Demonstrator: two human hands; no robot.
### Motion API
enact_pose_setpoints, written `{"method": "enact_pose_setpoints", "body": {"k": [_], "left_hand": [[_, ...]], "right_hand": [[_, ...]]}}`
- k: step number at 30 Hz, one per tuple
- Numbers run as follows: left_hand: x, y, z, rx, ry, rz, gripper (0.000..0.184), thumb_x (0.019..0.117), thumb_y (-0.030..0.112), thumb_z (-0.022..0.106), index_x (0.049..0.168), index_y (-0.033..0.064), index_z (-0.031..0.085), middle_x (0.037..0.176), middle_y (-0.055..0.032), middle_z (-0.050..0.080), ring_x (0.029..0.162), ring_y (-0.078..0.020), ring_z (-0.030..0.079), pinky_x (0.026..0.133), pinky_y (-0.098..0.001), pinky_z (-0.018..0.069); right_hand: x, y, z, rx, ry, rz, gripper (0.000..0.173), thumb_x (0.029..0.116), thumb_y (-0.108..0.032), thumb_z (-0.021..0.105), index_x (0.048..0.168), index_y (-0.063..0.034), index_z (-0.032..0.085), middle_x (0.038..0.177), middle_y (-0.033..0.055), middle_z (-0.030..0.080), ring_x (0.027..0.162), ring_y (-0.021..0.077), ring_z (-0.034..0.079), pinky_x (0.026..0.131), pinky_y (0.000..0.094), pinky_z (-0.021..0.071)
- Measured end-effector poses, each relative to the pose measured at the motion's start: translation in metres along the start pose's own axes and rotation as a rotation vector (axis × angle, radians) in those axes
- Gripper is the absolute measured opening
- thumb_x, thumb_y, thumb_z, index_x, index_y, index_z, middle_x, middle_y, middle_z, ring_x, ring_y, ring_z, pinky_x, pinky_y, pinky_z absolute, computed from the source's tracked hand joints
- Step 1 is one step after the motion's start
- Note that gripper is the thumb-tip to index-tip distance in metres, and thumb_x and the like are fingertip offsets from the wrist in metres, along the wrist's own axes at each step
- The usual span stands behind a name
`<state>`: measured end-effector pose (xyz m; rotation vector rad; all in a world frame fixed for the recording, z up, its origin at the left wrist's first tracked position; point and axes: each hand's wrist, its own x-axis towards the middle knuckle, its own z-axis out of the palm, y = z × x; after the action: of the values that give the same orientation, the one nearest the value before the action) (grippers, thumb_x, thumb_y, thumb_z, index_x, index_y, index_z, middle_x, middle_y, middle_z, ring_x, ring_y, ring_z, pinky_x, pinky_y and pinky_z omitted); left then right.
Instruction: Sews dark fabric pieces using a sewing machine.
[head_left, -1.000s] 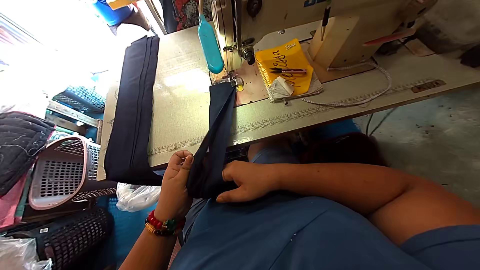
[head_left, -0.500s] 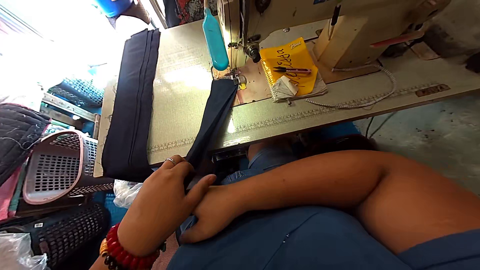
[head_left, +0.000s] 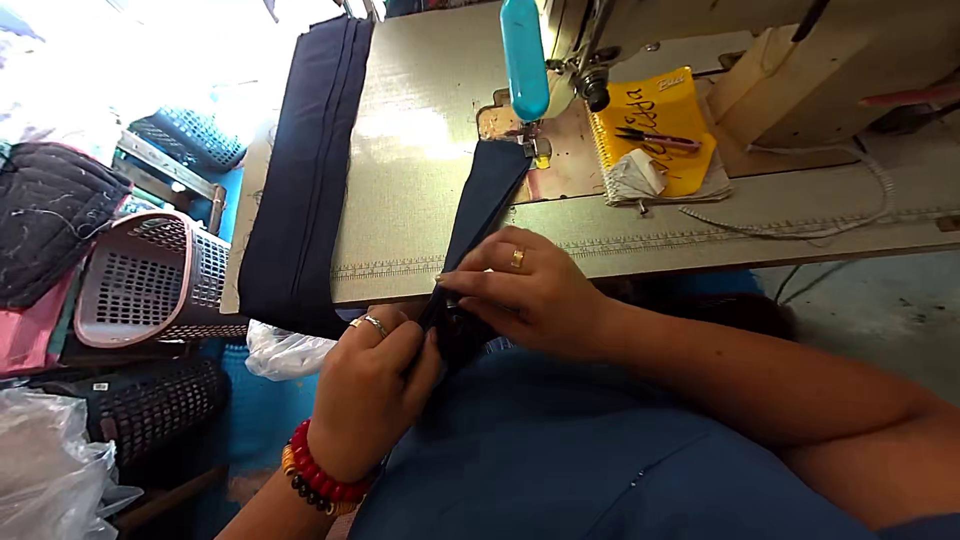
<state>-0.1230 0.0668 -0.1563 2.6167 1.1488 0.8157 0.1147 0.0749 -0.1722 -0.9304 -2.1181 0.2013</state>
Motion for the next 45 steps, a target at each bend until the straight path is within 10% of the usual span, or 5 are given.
{"method": "enact_pose_setpoints", "body": {"k": [13, 22, 25, 29, 45], "left_hand": [[0.002, -0.003, 0.007, -0.048, 0.064, 0.107, 0.031, 0.096, 0.015, 0.057, 0.066, 0.0082, 0.056, 0.067, -0.0059, 0.056, 0.062, -0.0154, 0.054, 0.054, -0.0279, 0.0395], [0.043, -0.002, 0.058, -0.344, -0.193, 0.273, 0.031, 0.1056, 0.029, 0.049, 0.11, 0.0106, 0.073, 0.11, -0.0068, 0.072, 0.107, -0.0183, 0.067, 0.091, -0.0356, 0.0544], [0.067, -0.002, 0.1, -0.137, -0.232, 0.314, 0.038, 0.1037, 0.029, 0.049, 0.131, 0.0123, 0.069, 0.141, -0.0089, 0.064, 0.14, -0.0279, 0.052, 0.12, -0.0561, 0.0332], [0.078, -0.006, 0.129, 0.019, -0.287, 0.309, 0.044, 0.1061, 0.037, 0.044, 0.141, 0.0192, 0.065, 0.148, -0.0098, 0.059, 0.145, -0.0325, 0.046, 0.118, -0.0754, 0.0126], [0.142, -0.041, 0.14, 0.081, -0.27, 0.367, 0.038, 0.1047, 0.033, 0.047, 0.134, 0.0245, 0.071, 0.139, -0.008, 0.066, 0.136, -0.0375, 0.055, 0.109, -0.0861, 0.0071]], "right_hand": [[0.02, -0.001, 0.0, -0.04, -0.149, -0.123, 0.017, 0.0959, -0.012, 0.064, 0.098, -0.0163, 0.081, 0.089, 0.0008, 0.071, 0.091, 0.0194, 0.065, 0.082, 0.0388, 0.0497], [-0.079, -0.013, -0.026, -0.163, -0.24, 0.019, 0.021, 0.1002, -0.004, 0.051, 0.097, -0.0075, 0.072, 0.098, 0.011, 0.077, 0.084, 0.025, 0.076, 0.068, 0.0389, 0.061], [-0.106, -0.006, -0.031, -0.074, -0.242, 0.109, 0.022, 0.0992, -0.003, 0.05, 0.094, -0.0081, 0.072, 0.105, 0.011, 0.078, 0.097, 0.0235, 0.076, 0.076, 0.0365, 0.0616], [-0.115, 0.005, -0.038, -0.037, -0.234, 0.065, 0.023, 0.1004, -0.002, 0.05, 0.094, -0.0063, 0.072, 0.104, 0.0122, 0.078, 0.099, 0.0233, 0.076, 0.081, 0.0345, 0.0611], [-0.086, 0.067, -0.044, -0.202, -0.248, -0.051, 0.022, 0.1012, -0.002, 0.051, 0.096, -0.0042, 0.073, 0.102, 0.0118, 0.078, 0.1, 0.023, 0.076, 0.087, 0.0345, 0.0614]]}}
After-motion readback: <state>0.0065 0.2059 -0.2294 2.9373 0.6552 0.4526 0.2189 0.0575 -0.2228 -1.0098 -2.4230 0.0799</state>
